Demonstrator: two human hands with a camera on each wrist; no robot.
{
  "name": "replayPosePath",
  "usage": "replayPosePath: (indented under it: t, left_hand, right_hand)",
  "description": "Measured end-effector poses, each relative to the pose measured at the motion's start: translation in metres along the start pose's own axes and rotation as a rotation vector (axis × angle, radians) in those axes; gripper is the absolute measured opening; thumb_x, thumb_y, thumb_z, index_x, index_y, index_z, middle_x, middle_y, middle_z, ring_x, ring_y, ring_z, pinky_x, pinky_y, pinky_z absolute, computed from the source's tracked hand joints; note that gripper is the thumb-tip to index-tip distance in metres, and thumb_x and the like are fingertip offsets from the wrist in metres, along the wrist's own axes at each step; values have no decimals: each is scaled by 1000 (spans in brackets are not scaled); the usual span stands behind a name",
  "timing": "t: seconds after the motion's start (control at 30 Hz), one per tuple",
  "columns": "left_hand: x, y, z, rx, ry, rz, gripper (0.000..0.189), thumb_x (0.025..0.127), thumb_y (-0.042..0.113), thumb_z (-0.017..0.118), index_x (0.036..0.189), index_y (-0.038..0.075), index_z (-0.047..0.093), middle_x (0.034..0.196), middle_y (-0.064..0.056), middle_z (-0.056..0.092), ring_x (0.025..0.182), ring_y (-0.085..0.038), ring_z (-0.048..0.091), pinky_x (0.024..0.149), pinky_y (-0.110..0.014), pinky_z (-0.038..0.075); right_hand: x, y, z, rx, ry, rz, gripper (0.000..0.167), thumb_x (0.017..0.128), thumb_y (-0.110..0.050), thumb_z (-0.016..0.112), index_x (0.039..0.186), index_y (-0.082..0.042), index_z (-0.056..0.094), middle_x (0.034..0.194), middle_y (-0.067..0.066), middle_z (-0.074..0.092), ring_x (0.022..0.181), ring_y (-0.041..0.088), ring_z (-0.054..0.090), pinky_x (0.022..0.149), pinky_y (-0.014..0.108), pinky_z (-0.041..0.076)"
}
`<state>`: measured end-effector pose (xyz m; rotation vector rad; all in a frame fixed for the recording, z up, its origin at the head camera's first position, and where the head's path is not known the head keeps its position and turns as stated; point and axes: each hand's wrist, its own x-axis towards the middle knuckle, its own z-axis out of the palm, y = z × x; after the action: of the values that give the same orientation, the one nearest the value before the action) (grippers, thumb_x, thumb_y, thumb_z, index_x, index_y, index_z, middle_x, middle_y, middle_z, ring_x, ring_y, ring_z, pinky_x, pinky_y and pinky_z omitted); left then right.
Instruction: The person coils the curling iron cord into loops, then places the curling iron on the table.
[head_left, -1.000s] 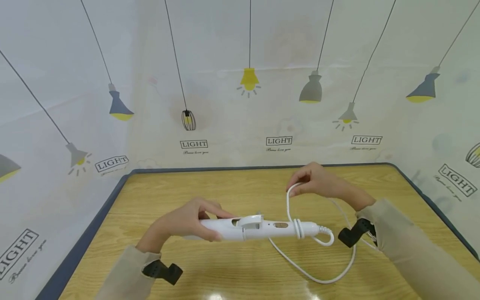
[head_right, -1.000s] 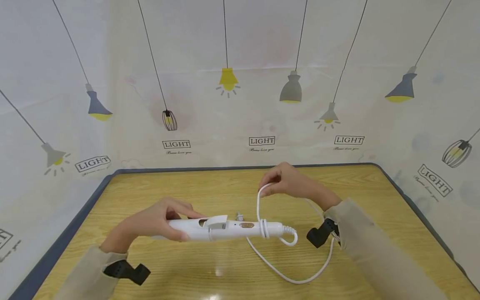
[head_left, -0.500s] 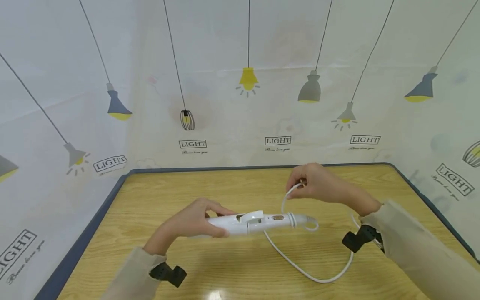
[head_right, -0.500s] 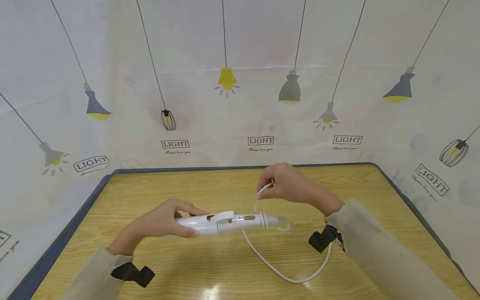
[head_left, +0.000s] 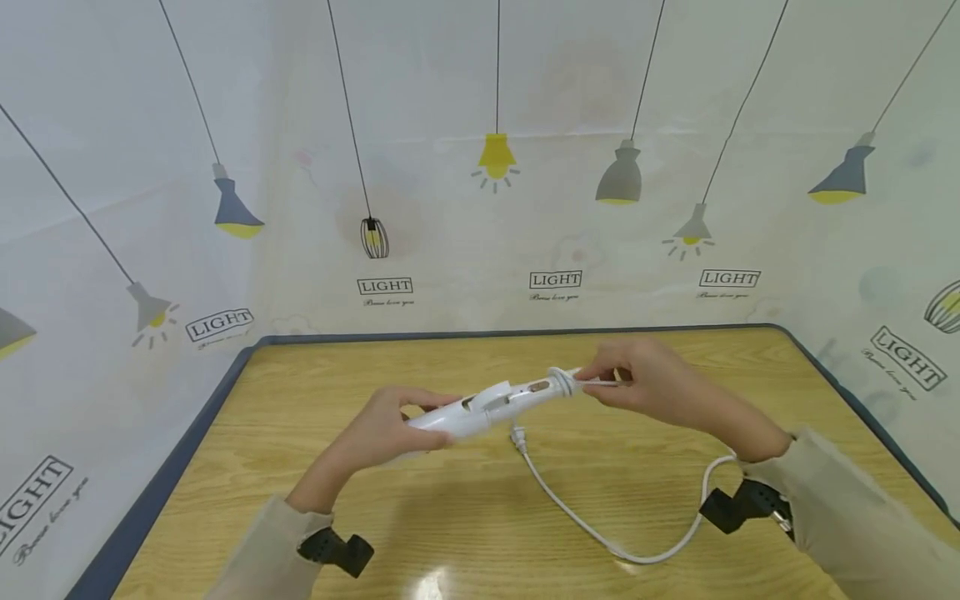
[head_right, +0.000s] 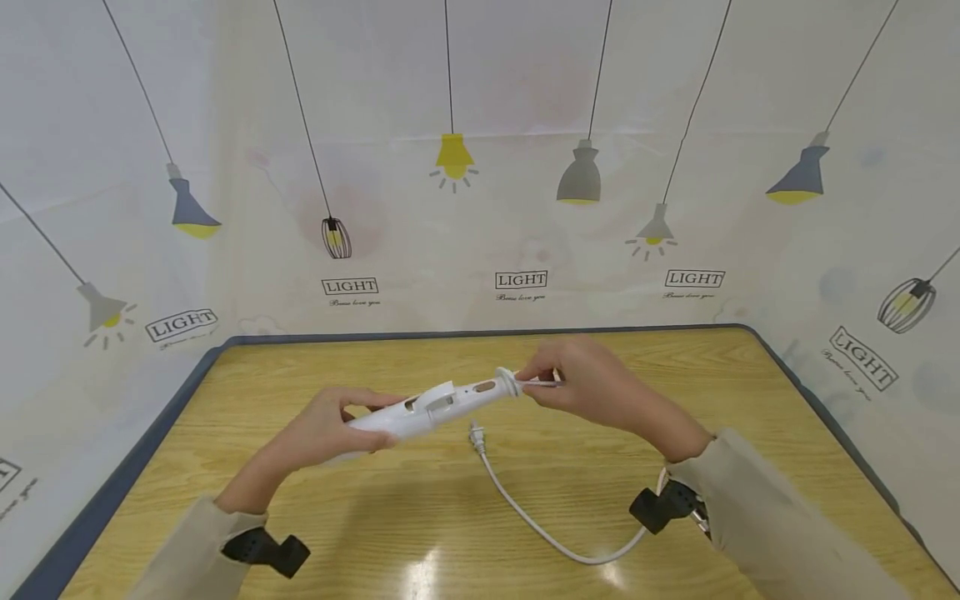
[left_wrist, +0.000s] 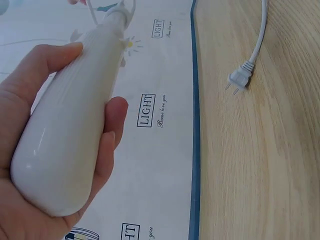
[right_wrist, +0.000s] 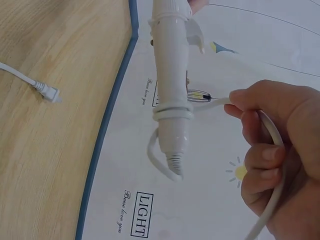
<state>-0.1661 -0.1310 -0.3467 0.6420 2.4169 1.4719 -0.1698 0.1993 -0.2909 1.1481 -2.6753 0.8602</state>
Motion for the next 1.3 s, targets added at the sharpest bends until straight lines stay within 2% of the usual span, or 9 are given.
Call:
replayPosePath:
  t: [0.1,0.23,0.5,0.67,0.87,1.0,1.17,1.3]
  left_hand:
    - [0,1,0,-37,56,-45,45,72,20,78,115,14,66,106,-12,62,70,-21,60,58,-35,53]
    - [1,2,1,-64,108,-83,46,73,22,78,116,16,66,115,-13,60,71,-21,61,59,-35,53]
    - [1,2,-2,-159,166,-99,48,74,21,77,120,15,63,118,-13,59,70,-25,64,61,-39,53]
    - [0,2,-5,-229,190,-105,50,75,19,77,122,10,61,118,-15,58,72,-26,64,63,-41,54]
    - [-4,0,-12,-253,213,-97,52,77,20,75,124,8,59,118,-18,57,70,-27,64,63,-39,53]
    - [-6,0,-15,-262,212,-75,51,78,17,74,124,5,58,118,-19,57,70,-28,64,62,-39,53]
    - [-6,1,-14,-282,185,-60,50,77,15,74,123,4,59,118,-19,57,72,-29,64,65,-44,52]
    - [-7,2,-13,-309,147,-24,49,78,12,73,123,1,58,118,-20,57,73,-29,64,67,-48,52]
  right_hand:
    - [-3,-1,5,10,46,-2,16,82,-4,66,97,-4,72,65,-12,46,47,2,34,41,20,32]
    - [-6,-1,15,19,99,-27,26,84,0,62,109,1,67,68,-11,49,47,0,34,41,19,33]
    - [-13,3,29,135,225,-65,35,84,8,58,119,4,59,78,-6,53,54,2,41,43,21,37]
    - [-20,10,37,242,230,-54,40,88,8,52,126,0,54,83,-2,52,52,4,42,38,21,36]
    - [-35,24,43,457,187,-38,43,92,10,44,133,-1,47,80,0,55,46,10,37,37,24,36]
    - [-44,33,46,554,176,-53,45,93,12,38,135,-1,44,79,0,55,46,19,36,38,28,35]
    - [-48,43,52,630,197,-55,45,92,13,39,134,-2,46,79,0,58,48,19,39,40,30,36]
    - [-48,52,60,741,222,42,37,93,6,45,128,-3,54,84,2,66,54,15,47,46,27,42]
